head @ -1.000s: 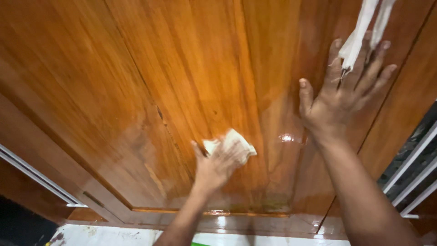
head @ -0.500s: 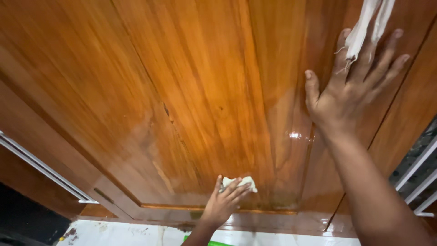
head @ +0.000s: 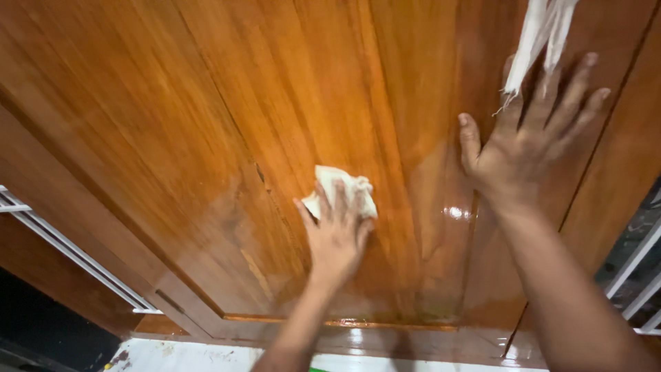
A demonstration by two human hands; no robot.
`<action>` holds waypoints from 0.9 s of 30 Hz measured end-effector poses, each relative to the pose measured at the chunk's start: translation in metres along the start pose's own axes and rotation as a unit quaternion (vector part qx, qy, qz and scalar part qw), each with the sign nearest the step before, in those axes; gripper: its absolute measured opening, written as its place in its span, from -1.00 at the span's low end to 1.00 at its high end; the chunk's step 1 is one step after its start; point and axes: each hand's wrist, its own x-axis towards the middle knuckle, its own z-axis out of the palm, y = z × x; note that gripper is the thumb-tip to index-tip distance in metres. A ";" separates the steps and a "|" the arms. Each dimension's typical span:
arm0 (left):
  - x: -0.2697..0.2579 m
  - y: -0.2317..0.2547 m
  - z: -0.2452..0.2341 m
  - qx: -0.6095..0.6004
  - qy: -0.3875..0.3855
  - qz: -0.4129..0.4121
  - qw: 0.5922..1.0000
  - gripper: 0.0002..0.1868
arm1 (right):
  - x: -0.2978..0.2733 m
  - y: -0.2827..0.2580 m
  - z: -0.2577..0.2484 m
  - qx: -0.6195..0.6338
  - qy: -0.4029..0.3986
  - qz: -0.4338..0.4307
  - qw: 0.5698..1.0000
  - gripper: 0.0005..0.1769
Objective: The person wipes a wooden door with a white cloth, moving in circular and linear motions across the surface. The person uses one hand to hold the cloth and the other to stabilize the door while polishing.
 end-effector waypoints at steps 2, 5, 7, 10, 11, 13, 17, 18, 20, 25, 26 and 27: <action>-0.054 0.015 0.018 -0.002 -0.117 0.068 0.991 -0.30 | 0.001 -0.001 -0.001 0.018 -0.012 0.017 1.000 -0.10; -0.132 0.024 0.031 0.030 -0.201 0.191 0.960 -0.28 | 0.001 -0.001 -0.001 -0.024 0.015 -0.010 1.000 -0.19; -0.141 0.018 0.040 0.037 -0.201 0.211 0.956 -0.30 | 0.000 -0.001 0.000 -0.017 0.004 0.010 1.000 -0.17; -0.091 -0.002 0.040 0.072 -0.090 0.157 0.981 -0.39 | -0.001 -0.003 0.002 -0.021 -0.018 0.032 0.999 -0.17; -0.062 -0.003 0.037 0.055 -0.023 0.095 0.994 -0.41 | 0.000 -0.003 0.003 -0.024 -0.026 0.038 0.999 -0.17; -0.007 -0.006 0.024 0.040 0.080 -0.038 0.995 -0.32 | 0.002 -0.003 0.003 -0.018 0.011 0.023 1.000 -0.19; 0.055 0.008 0.012 -0.112 0.168 -0.109 0.973 -0.06 | 0.002 -0.003 0.001 -0.006 0.021 0.019 1.000 -0.23; 0.053 0.019 0.018 -0.100 0.157 -0.081 0.979 -0.05 | 0.002 -0.004 0.000 -0.009 0.026 0.017 0.999 -0.23; 0.027 0.044 0.042 -0.084 0.067 -0.016 0.994 -0.07 | 0.003 -0.006 -0.001 -0.015 0.037 0.013 0.999 -0.23; -0.118 0.065 0.100 0.089 -0.240 0.345 0.903 -0.23 | 0.006 -0.009 -0.004 -0.021 0.016 0.026 0.999 -0.21; -0.131 0.058 0.106 0.093 -0.237 0.361 0.897 -0.24 | 0.008 -0.010 -0.005 -0.028 0.033 0.010 0.999 -0.21; -0.142 0.053 0.106 0.097 -0.235 0.376 0.891 -0.24 | 0.009 -0.010 -0.006 -0.027 0.028 0.018 0.999 -0.19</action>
